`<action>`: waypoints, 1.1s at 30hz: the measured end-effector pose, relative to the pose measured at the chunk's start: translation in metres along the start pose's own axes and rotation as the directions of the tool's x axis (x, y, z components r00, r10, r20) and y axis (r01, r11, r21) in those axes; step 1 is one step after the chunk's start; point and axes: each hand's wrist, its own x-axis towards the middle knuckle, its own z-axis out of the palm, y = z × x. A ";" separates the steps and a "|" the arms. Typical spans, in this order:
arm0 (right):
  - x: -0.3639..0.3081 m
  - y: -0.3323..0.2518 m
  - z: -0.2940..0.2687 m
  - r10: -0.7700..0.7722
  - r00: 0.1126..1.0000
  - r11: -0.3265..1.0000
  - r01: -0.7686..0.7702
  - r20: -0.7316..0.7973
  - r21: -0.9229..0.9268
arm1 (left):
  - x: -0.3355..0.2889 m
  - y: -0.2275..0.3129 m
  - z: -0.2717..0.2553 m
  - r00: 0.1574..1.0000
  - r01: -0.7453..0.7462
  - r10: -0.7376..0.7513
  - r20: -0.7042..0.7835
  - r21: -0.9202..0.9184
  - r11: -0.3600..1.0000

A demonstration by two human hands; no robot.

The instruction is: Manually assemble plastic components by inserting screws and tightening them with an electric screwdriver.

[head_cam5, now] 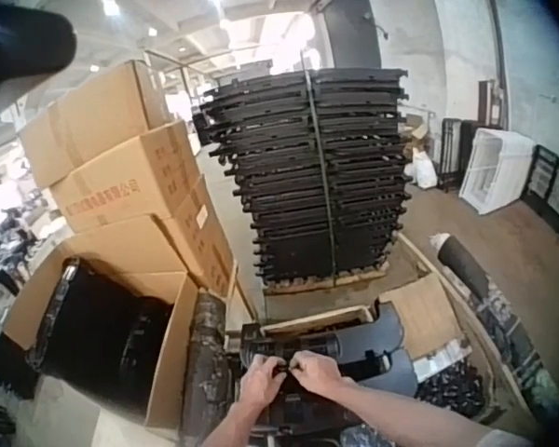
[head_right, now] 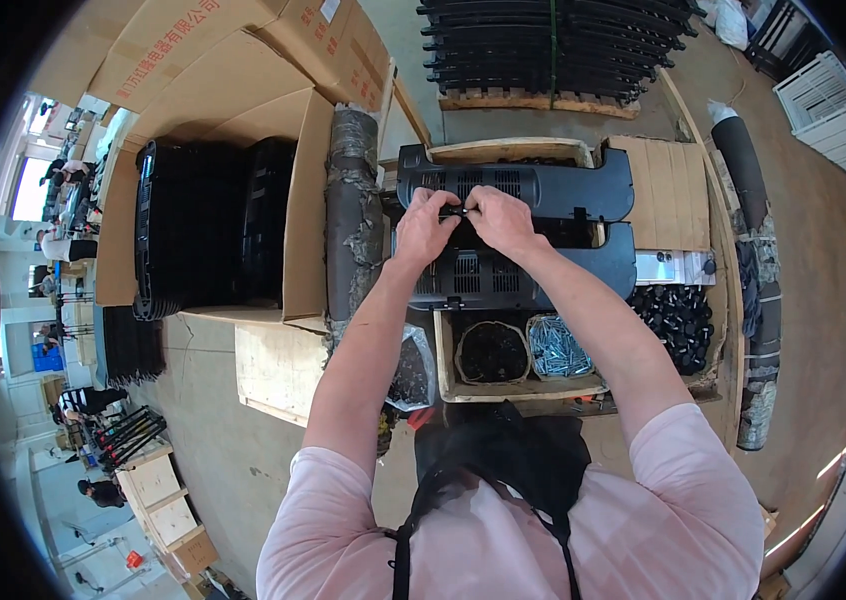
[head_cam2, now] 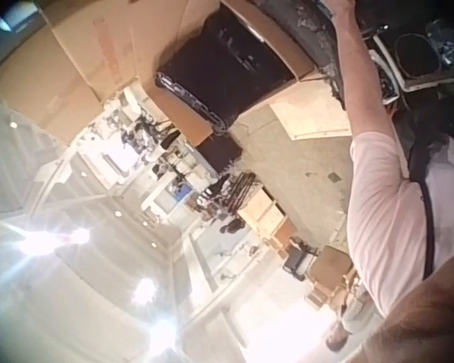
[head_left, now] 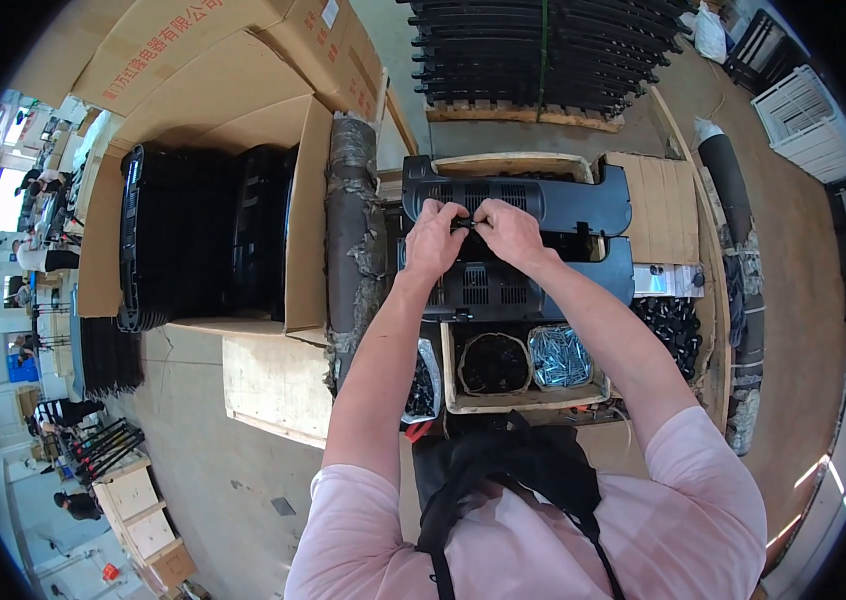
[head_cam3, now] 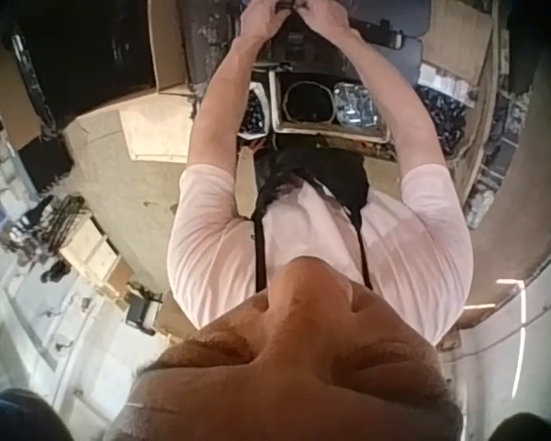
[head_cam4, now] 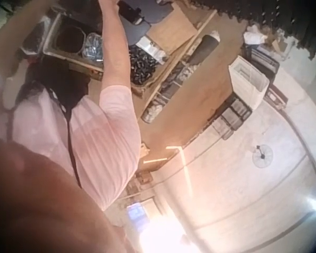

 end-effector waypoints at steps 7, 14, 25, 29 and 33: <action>0.002 0.001 0.004 -0.043 0.999 0.999 0.043 0.015 0.003 | 0.002 -0.001 0.000 1.000 -0.012 0.011 0.029 0.034 0.999; 0.001 -0.001 0.002 -0.047 0.998 0.999 0.048 0.047 -0.017 | 0.003 -0.003 0.006 0.998 -0.050 0.051 -0.030 0.025 0.998; -0.052 0.024 -0.051 0.288 0.902 0.387 -0.417 0.321 0.822 | -0.038 -0.001 0.013 0.835 0.296 -0.266 0.482 -0.801 -0.520; -0.074 0.028 -0.078 0.368 0.894 0.455 -0.413 0.256 0.789 | -0.054 0.051 0.025 0.787 0.434 -0.300 0.540 -0.829 -0.353; -0.088 0.022 -0.092 0.414 0.885 0.664 -0.454 0.214 0.594 | -0.071 0.057 0.036 0.806 0.526 -0.219 0.550 -0.835 -0.163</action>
